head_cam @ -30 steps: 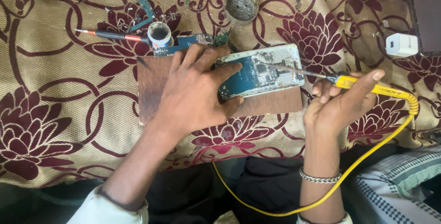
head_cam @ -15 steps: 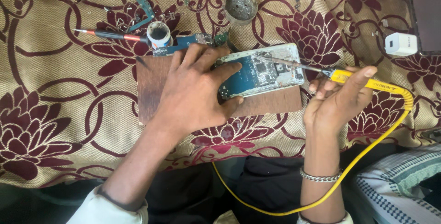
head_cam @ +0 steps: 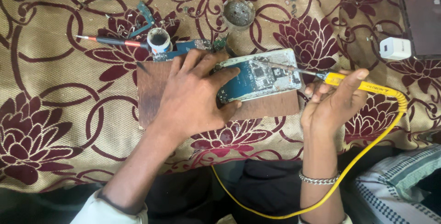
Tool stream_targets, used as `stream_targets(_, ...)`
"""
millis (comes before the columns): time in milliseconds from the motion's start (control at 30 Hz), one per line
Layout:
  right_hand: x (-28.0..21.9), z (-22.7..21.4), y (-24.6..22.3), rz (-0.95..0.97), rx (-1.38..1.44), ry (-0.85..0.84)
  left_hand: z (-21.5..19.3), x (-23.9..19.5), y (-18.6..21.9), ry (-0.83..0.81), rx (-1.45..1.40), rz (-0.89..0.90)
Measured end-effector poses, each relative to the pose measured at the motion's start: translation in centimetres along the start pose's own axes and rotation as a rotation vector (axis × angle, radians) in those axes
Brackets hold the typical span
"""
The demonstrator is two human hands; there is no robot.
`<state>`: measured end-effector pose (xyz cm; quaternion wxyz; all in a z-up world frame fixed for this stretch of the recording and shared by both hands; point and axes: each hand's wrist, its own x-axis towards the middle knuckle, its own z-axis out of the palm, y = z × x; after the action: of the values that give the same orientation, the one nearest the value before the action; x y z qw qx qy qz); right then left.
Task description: The person uses a soldering iron to apply heat and solder to a small circuit board placed on a wooden block. The hands hold the board steady while the iron is moved across several points on the board. The task continues without visible completion or reassembly.
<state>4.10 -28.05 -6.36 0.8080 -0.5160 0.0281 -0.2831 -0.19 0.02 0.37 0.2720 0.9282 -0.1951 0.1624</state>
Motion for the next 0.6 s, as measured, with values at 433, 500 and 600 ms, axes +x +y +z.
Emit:
stream_targets(433,0.22,-0.43,0.47,0.008,0.009,-0.01,-0.29,0.12,0.22,0.009,-0.009,-0.006)
stream_targets(500,0.04,-0.33,0.48,-0.012,0.007,-0.004,-0.23,0.15,0.21,0.008,0.003,-0.004)
stream_targets(600,-0.18,0.12,0.32,0.03,0.062,0.066,-0.36,0.33,0.27,-0.02,0.003,-0.022)
